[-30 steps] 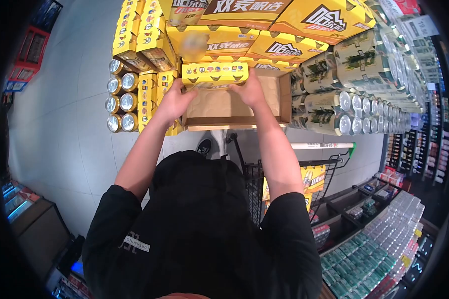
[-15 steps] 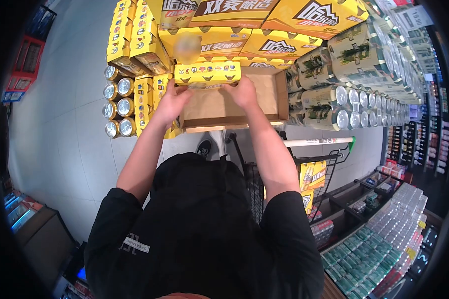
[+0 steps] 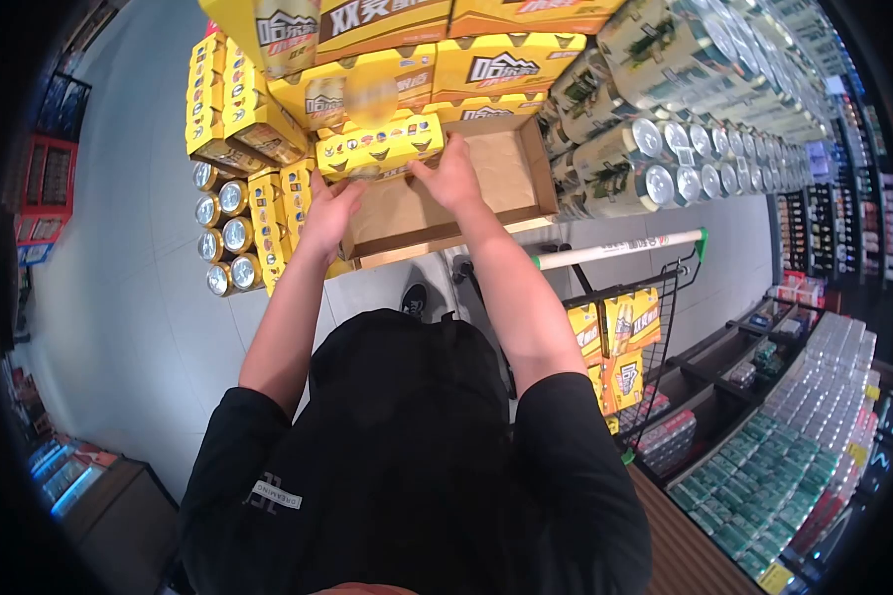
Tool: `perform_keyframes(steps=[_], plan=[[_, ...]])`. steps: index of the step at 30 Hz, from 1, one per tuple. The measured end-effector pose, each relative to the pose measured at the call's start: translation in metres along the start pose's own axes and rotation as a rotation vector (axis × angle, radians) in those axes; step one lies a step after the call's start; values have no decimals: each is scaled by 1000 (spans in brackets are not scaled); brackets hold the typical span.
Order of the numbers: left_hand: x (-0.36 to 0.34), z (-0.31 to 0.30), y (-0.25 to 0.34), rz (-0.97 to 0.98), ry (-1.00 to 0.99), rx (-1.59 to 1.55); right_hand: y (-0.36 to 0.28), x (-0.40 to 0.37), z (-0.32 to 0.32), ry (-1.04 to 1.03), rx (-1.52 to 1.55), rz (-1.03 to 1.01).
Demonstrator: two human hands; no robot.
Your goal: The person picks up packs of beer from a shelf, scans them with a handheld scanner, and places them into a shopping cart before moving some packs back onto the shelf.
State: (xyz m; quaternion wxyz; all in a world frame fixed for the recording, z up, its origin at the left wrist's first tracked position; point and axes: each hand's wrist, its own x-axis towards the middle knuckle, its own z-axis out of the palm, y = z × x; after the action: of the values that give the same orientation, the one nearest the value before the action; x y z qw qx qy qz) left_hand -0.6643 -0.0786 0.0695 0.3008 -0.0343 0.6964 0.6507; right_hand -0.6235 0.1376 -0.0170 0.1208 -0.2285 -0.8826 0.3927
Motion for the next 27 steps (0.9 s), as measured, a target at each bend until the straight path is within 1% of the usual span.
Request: perform_keyframes(steps=[1, 2, 3, 5, 7, 9, 11, 13, 15, 16, 17, 19, 21, 23, 24, 25, 26, 27], plan=[[-2, 3, -3, -6, 24, -105, -6, -7, -4, 31, 0, 21], [-3, 5, -9, 11, 49, -162, -9, -19, -12, 107, 13, -6], [-4, 6, -20, 66, 62, -211, -13, -32, -28, 191, 17, -30], [-21, 16, -28, 142, 46, -262, -38, -78, -85, -23, 67, 96], [-47, 31, -27, 194, 15, -199, -26, -139, -126, -216, 161, 82], [-58, 38, -37, 225, -142, -60, -20, -213, -163, -345, 79, 185], [-64, 52, -46, 110, -340, -19, 2, -295, -182, -427, 41, 352], [-62, 70, -71, 53, -546, 89, 25, -382, -187, -445, -73, 602], [-85, 107, -84, 56, -691, 158, 38, -465, -182, -413, -93, 953], [-94, 126, -92, -8, -755, 188, 49, -510, -171, -414, -71, 1116], [-108, 147, -98, -51, -791, 265, 65, -555, -154, -418, -46, 1269], [-134, 188, -110, -27, -1003, 338, 97, -656, -92, -352, 32, 1467], [-171, 230, -120, 0, -1155, 408, 90, -708, -55, -186, 508, 1867], [-210, 269, -135, -2, -1276, 439, 91, -771, 15, 137, 1134, 2096], [-229, 286, -141, 26, -1340, 485, 94, -798, 53, 148, 1169, 2092], [-247, 301, -151, 43, -1378, 540, 101, -822, 92, 317, 1487, 1761], [-267, 316, -162, 36, -1424, 605, 114, -847, 138, 477, 1751, 1387], [-286, 328, -175, 27, -1466, 672, 145, -878, 206, 426, 1709, 1279]])
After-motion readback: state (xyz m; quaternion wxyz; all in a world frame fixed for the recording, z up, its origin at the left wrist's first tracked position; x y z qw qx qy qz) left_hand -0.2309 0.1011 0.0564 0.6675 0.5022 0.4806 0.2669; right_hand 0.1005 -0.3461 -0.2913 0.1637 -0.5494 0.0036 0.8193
